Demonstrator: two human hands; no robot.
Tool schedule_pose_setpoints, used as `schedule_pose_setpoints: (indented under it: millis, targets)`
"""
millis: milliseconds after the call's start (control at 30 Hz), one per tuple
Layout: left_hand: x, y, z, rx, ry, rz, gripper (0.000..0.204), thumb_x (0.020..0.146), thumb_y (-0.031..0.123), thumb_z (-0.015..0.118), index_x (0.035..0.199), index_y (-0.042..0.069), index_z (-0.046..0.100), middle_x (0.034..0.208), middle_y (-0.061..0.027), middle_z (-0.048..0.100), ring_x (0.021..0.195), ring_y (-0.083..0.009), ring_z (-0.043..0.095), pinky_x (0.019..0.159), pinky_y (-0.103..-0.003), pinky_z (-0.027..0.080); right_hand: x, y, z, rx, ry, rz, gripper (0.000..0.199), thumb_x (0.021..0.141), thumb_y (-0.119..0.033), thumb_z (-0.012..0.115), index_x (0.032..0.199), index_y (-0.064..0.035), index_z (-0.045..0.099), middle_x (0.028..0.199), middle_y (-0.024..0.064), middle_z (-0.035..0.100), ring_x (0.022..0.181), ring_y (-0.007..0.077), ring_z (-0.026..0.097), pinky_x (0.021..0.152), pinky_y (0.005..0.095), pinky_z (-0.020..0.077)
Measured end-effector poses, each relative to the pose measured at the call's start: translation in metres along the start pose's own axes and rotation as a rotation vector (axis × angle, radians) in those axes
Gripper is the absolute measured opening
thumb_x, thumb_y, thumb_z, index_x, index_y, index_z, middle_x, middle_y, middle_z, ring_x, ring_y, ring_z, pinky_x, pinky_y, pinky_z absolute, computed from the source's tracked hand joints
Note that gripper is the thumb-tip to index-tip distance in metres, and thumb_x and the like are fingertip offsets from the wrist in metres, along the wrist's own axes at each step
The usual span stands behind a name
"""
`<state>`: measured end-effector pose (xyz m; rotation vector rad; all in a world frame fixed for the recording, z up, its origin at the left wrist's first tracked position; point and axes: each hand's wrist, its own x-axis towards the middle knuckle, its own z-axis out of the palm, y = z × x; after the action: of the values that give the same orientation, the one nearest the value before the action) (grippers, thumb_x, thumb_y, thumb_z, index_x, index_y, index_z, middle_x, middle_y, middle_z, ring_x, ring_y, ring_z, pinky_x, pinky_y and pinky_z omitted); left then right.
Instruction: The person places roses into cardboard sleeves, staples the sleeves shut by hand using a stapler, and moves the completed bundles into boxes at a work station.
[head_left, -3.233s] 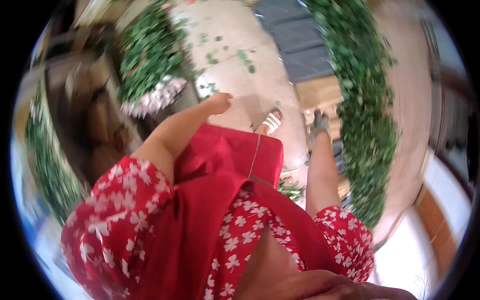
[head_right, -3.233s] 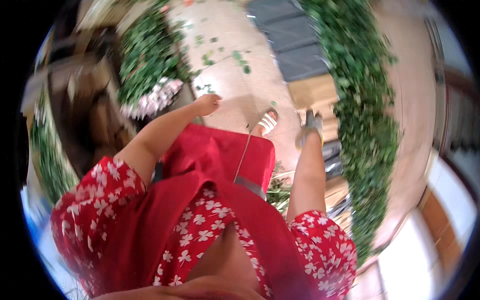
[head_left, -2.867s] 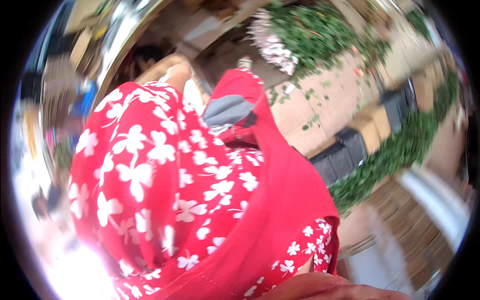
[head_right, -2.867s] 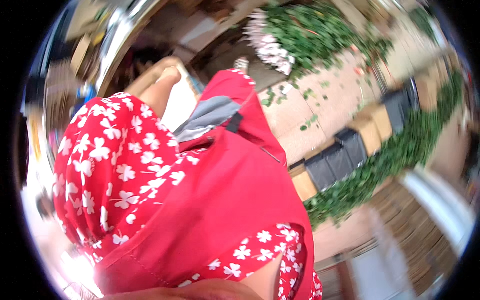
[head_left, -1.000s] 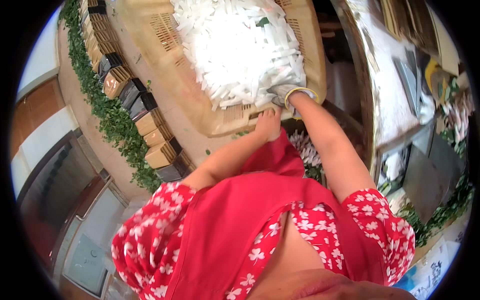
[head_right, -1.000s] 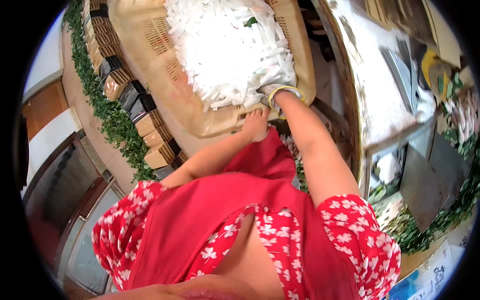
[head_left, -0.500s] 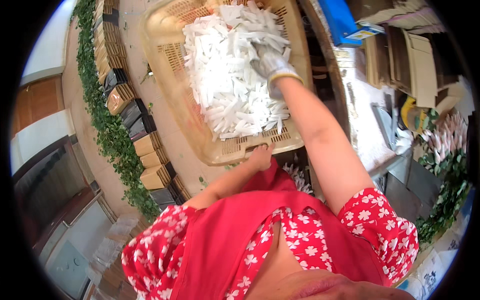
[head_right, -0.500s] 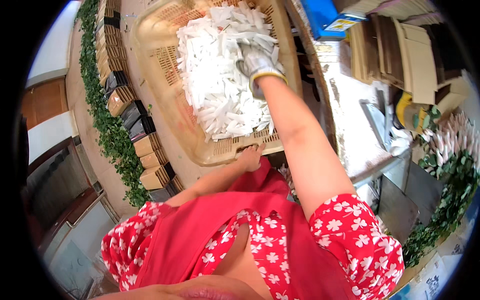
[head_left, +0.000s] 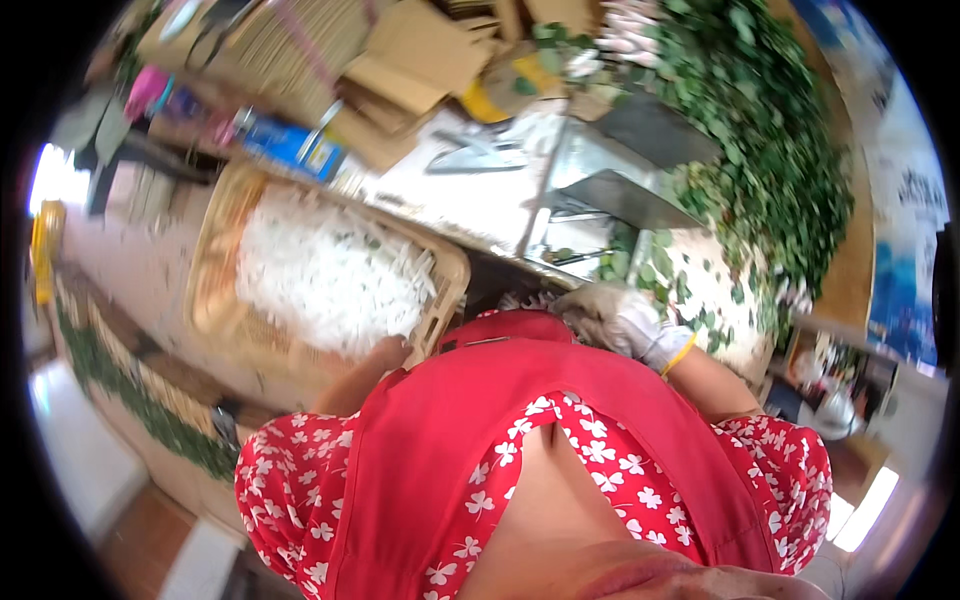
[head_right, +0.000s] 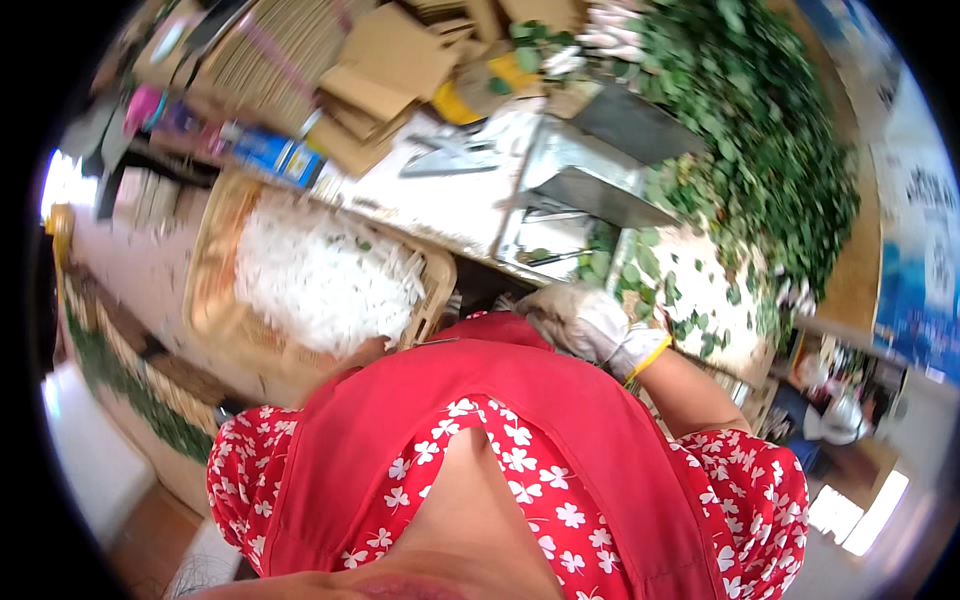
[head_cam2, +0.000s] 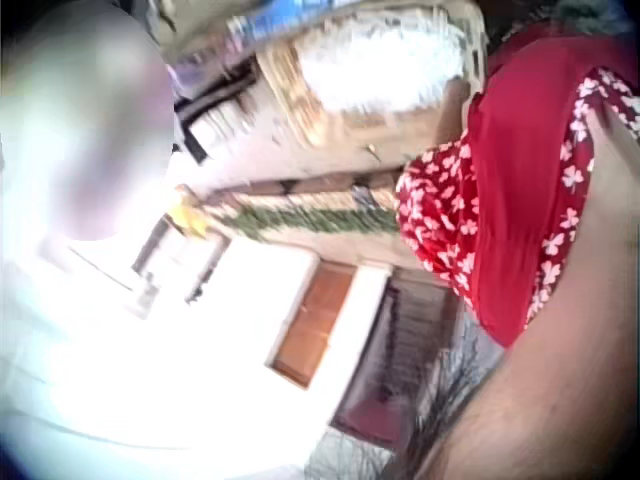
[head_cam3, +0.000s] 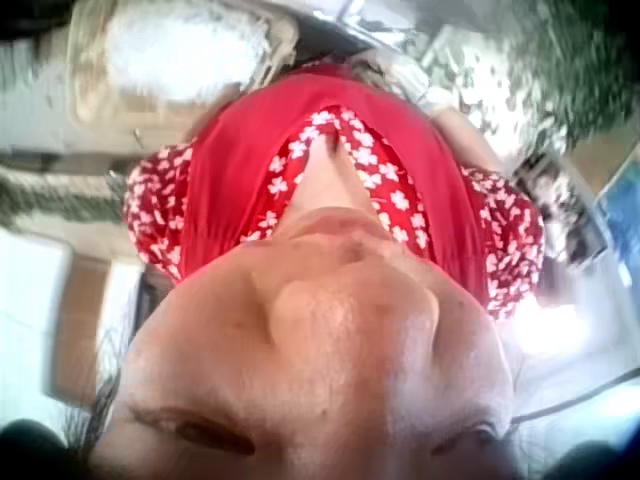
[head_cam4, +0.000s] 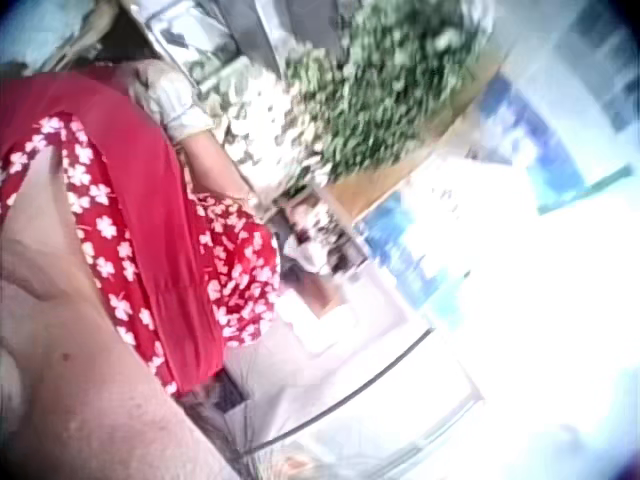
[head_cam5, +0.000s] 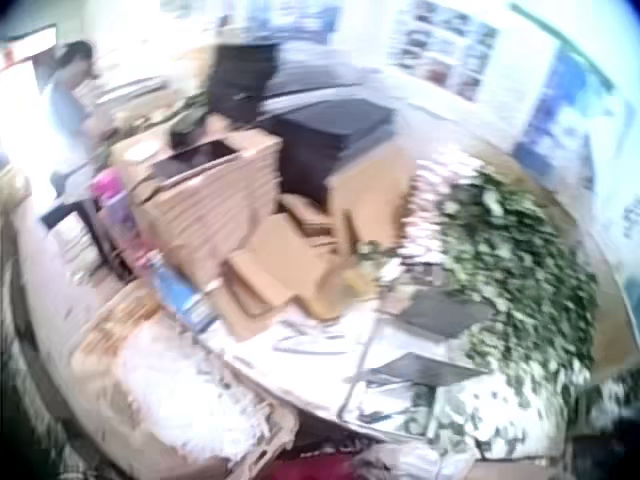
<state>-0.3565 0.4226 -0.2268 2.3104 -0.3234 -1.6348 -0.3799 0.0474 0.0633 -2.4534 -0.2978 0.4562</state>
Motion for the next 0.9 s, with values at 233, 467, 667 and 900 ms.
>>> schedule_pose_setpoints:
  millis: [233,467,667,900]
  targets:
    - [0.025,0.091,-0.031,0.083,-0.057,0.149,0.04,0.085,0.029,0.058,0.116,0.003,0.059,0.108,-0.019,0.064,0.102,-0.0318,0.06,0.09,-0.041,0.046,-0.068,0.032,-0.073,-0.095,0.752,0.144,0.016,0.079,-0.005,0.063,0.094,-0.0092,0.065,0.078,0.0119,0.065,0.07,0.0324,0.063,0.061,0.039,0.0499]
    - [0.026,0.142,-0.078,0.185,-0.034,0.178,0.034,0.086,0.029,0.056,0.111,0.006,0.063,0.103,-0.0164,0.066,0.097,-0.0291,0.062,0.087,-0.04,0.047,-0.109,0.092,-0.107,-0.236,0.743,0.077,0.025,0.082,-0.014,0.058,0.105,-0.0099,0.066,0.08,0.0109,0.065,0.069,0.0295,0.062,0.061,0.036,0.0491]
    - [-0.029,0.189,-0.154,0.376,0.18,0.263,0.031,0.088,0.03,0.055,0.107,0.008,0.066,0.098,-0.0143,0.067,0.093,-0.0268,0.063,0.084,-0.039,0.048,-0.084,0.123,-0.148,-0.211,0.861,0.084,0.04,0.072,-0.004,0.068,0.112,-0.0059,0.062,0.109,0.0147,0.063,0.1,0.0312,0.061,0.086,0.0377,0.0506]
    - [-0.046,0.262,-0.288,0.126,1.253,0.294,0.039,0.078,0.021,0.068,0.108,0.0,0.057,0.11,-0.0177,0.058,0.097,-0.0287,0.058,0.084,-0.038,0.046,0.025,0.084,-0.197,-0.227,0.708,-0.13,0.064,0.069,-0.011,0.069,0.128,-0.0052,0.047,0.128,0.0187,0.049,0.116,0.0358,0.05,0.098,0.0398,0.0446]
